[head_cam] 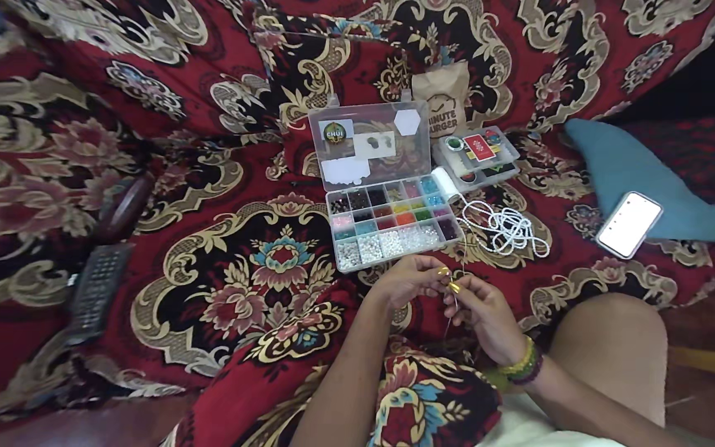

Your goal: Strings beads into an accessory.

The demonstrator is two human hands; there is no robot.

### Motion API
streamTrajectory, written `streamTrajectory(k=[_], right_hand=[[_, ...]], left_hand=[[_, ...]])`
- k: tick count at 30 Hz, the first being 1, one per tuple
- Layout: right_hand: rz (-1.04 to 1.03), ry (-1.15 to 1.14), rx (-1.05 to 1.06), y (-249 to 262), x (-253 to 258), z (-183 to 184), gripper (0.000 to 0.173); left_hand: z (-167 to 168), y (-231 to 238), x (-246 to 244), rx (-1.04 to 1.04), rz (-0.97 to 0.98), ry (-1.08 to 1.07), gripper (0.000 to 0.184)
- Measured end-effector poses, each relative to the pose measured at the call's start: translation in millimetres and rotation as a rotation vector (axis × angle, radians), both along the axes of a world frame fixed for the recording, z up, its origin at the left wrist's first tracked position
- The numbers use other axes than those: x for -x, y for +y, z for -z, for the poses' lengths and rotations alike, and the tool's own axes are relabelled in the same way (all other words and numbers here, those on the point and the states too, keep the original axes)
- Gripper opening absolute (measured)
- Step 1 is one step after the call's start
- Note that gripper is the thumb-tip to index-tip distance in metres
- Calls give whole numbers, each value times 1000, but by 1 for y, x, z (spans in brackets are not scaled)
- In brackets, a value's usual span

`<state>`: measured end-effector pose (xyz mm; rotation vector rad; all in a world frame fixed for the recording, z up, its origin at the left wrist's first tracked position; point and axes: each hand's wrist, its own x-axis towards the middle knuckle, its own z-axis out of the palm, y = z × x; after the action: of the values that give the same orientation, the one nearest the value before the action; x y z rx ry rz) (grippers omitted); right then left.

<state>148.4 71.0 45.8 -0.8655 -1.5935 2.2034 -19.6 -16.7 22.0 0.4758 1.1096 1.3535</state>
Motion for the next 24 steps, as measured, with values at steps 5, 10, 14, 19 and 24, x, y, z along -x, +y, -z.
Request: streamTrajectory(k=[5,10,14,19,24], right_hand=[[-21,-5,-10,0,-1,0,13],[-10,8,-10,0,-1,0,14],[-7,10,-8,0,-1,-1,14],[-4,18,-16,-1,-1,-1,15],[-10,11,-18,-1,-1,-1,15]], left_hand=[[0,0,1,-21,-10,2,14],[0,-1,3,-30,-20,-34,14],[0,0,3,-26,-28,-51,15],[-1,0,3,9,-32,-48,15],[0,0,3,2,-24,-46,15]])
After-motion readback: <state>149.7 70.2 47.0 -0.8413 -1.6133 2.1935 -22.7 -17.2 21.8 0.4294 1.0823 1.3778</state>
